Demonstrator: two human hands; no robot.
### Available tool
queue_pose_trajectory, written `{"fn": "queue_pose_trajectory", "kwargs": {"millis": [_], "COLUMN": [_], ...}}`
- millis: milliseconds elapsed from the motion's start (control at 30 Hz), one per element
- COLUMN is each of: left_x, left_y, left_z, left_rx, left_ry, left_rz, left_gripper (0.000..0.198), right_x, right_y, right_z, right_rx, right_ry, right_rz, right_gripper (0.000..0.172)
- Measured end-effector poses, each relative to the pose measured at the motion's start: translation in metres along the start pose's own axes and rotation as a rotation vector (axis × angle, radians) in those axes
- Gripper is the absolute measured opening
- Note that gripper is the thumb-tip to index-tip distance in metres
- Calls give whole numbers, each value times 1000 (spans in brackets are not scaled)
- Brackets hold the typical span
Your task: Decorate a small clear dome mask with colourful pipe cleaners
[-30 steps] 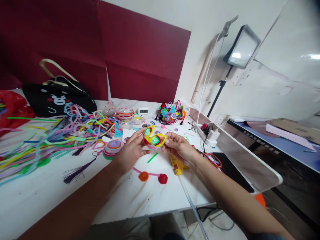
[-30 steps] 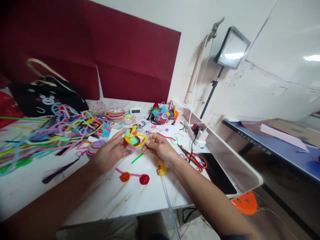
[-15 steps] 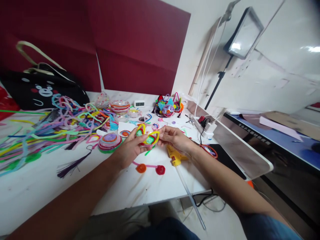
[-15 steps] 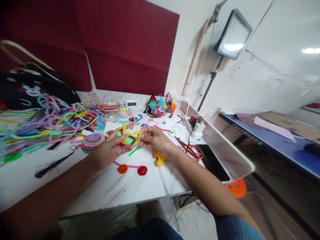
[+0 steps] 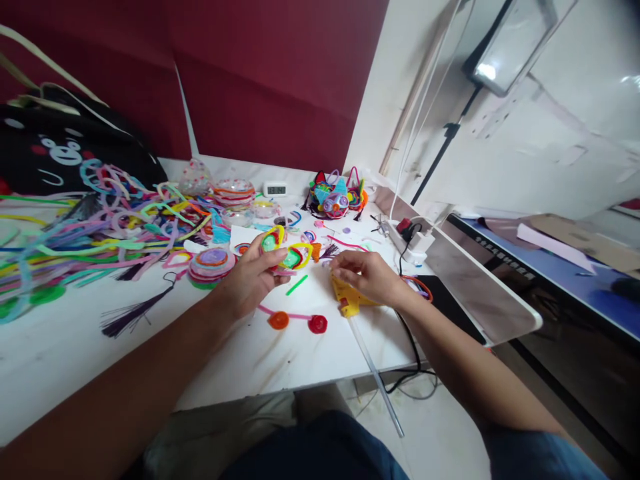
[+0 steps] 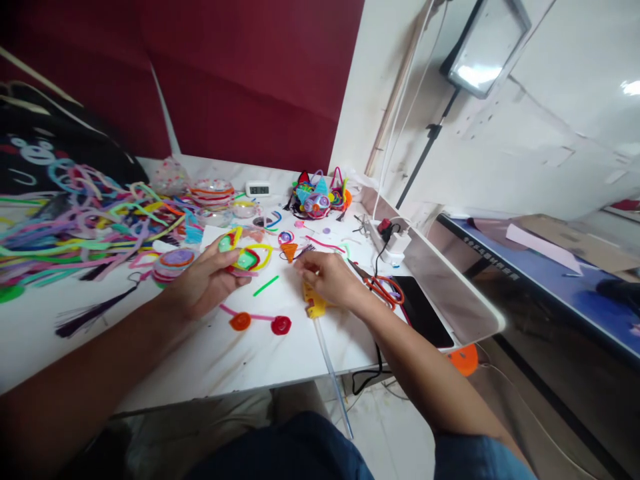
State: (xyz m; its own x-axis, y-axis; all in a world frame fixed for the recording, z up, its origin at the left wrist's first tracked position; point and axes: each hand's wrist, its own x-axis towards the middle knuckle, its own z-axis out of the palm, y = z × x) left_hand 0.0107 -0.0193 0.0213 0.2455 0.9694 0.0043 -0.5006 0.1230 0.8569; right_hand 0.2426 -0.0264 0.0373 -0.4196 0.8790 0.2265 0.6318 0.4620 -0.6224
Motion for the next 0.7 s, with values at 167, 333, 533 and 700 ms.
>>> {"fn": "queue_pose_trajectory", "kwargs": {"millis": [167,333,533,700], "left_x": [0,-4,-5,-6], "left_y": [-1,0,-3,-7], "left_z": [-2,3,1,2], "left_rx": [-5,6,-6,44], "left_ry": [10,-1,-31,-70], "left_rz": [18,13,20,36], "left_gripper": [44,45,42,42], "right_x": [-22,-40,-45,-30], "right_y": [2,0,-10,-33], "right_z": [-5,-2,1,11], "right_rx": [-415,-483,-441,-237], "right_ry": [-40,-132,-12,293], "right_rz": [27,41,-94,-380], "right_gripper": [20,42,34,15]}}
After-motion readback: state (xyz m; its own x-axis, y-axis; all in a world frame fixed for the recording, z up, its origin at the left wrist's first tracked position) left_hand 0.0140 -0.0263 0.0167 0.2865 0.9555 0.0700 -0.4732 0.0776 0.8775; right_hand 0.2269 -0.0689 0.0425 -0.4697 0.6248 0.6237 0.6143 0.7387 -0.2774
